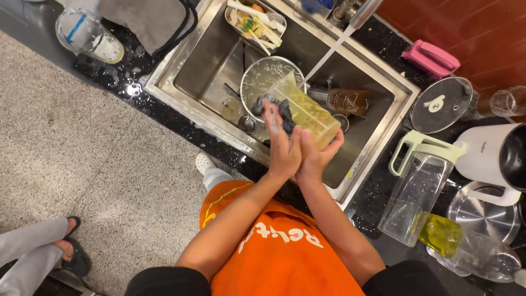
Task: Washing a metal pitcher and a plastic jug in a sink.
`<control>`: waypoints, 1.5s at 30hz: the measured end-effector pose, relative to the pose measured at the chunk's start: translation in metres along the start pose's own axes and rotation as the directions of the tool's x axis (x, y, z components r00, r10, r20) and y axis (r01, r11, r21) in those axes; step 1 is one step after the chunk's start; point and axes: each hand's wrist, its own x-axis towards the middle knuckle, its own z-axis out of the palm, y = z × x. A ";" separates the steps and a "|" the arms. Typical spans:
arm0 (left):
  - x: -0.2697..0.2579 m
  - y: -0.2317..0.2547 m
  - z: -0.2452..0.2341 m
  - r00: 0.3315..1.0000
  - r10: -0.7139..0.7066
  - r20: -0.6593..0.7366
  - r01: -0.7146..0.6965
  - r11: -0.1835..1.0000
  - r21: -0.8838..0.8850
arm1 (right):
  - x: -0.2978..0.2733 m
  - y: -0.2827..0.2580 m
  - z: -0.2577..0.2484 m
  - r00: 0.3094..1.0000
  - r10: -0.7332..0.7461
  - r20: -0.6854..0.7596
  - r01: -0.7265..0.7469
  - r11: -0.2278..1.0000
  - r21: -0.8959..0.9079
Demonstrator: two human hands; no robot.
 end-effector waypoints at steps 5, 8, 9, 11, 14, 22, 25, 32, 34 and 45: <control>0.001 -0.013 0.010 0.864 -0.478 0.158 0.477 0.675 -0.562 | 0.000 -0.022 0.009 0.862 -0.410 0.298 0.483 0.841 -0.242; 0.026 0.011 -0.009 0.742 -0.547 0.388 0.614 0.321 -0.721 | 0.004 -0.028 0.016 0.655 -0.570 0.496 0.734 0.637 -0.237; 0.037 0.021 -0.015 0.704 -0.511 0.493 0.650 0.183 -0.738 | 0.007 -0.030 0.016 0.530 -0.618 0.581 0.826 0.531 -0.189; 0.042 -0.003 -0.021 0.659 -0.572 0.488 0.722 0.300 -0.624 | 0.005 -0.034 0.003 0.566 -0.533 0.629 0.766 0.622 -0.162; 0.051 -0.016 -0.048 0.605 -0.577 0.549 0.794 0.383 -0.472 | 0.011 -0.035 -0.008 0.659 -0.440 0.610 0.638 0.757 -0.143; 0.044 -0.014 -0.097 0.456 -0.518 0.724 0.890 0.249 -0.382 | 0.027 -0.032 0.037 0.868 0.451 0.208 -0.463 0.886 0.009; 0.048 -0.016 -0.105 0.398 -0.638 0.659 0.909 0.174 -0.379 | 0.035 0.005 0.031 0.921 0.388 0.028 -0.388 0.921 0.030; 0.056 0.008 -0.113 0.930 -0.186 0.316 0.035 0.903 0.427 | 0.058 0.086 0.039 0.980 -0.050 -0.194 0.015 0.984 -0.179; 0.074 0.015 -0.125 0.954 0.060 0.295 -0.186 0.888 0.421 | 0.051 0.082 0.071 0.969 0.028 -0.246 -0.054 0.993 -0.101; 0.126 -0.050 -0.229 0.482 0.460 0.746 -0.760 0.643 0.094 | 0.046 0.127 0.122 0.868 0.384 -0.314 -0.342 0.922 0.183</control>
